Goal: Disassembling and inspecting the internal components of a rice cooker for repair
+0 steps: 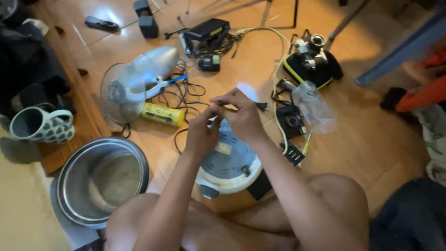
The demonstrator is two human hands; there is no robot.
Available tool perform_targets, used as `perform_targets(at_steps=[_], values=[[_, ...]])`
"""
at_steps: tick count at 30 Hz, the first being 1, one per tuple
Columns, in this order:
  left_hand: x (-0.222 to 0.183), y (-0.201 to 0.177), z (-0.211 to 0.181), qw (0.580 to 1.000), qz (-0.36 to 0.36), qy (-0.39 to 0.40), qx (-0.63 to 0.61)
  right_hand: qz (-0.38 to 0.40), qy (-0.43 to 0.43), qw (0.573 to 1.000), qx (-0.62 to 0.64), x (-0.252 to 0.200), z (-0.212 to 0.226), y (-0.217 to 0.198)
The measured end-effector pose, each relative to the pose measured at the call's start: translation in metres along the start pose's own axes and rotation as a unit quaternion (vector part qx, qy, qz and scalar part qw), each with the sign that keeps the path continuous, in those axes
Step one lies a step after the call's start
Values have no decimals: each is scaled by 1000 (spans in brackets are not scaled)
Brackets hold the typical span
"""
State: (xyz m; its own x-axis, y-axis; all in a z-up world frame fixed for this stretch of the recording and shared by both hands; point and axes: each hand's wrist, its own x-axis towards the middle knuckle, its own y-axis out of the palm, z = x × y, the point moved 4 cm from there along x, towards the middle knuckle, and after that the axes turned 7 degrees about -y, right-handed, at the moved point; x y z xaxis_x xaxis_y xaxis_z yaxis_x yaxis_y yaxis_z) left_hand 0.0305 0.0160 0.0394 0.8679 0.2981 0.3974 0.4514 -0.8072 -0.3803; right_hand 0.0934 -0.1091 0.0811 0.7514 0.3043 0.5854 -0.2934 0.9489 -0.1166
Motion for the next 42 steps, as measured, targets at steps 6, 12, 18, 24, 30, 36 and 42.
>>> perform_targets(at_steps=[6, 12, 18, 24, 30, 36, 42], values=[[14, 13, 28, 995, -41, -81, 38, 31, 99, 995, -9, 3, 3, 2], [10, 2, 18, 988, 72, -139, -9, 69, 27, 997, 7, 13, 5, -6], [11, -2, 10, 993, 23, -112, -23, 89, 65, 994, 5, 6, 7, -9], [10, -6, 16, 983, -3, -163, -84, 112, 45, 960, -252, -28, -49, -17], [11, -8, 29, 985, -14, -161, -64, 121, 53, 876, -465, -51, -76, 11], [6, -9, 22, 977, -43, -166, -126, 45, 59, 929, -362, -51, -60, 7], [-2, -20, 9, 972, -63, -147, -175, -130, 258, 934, -210, -96, -40, -83]])
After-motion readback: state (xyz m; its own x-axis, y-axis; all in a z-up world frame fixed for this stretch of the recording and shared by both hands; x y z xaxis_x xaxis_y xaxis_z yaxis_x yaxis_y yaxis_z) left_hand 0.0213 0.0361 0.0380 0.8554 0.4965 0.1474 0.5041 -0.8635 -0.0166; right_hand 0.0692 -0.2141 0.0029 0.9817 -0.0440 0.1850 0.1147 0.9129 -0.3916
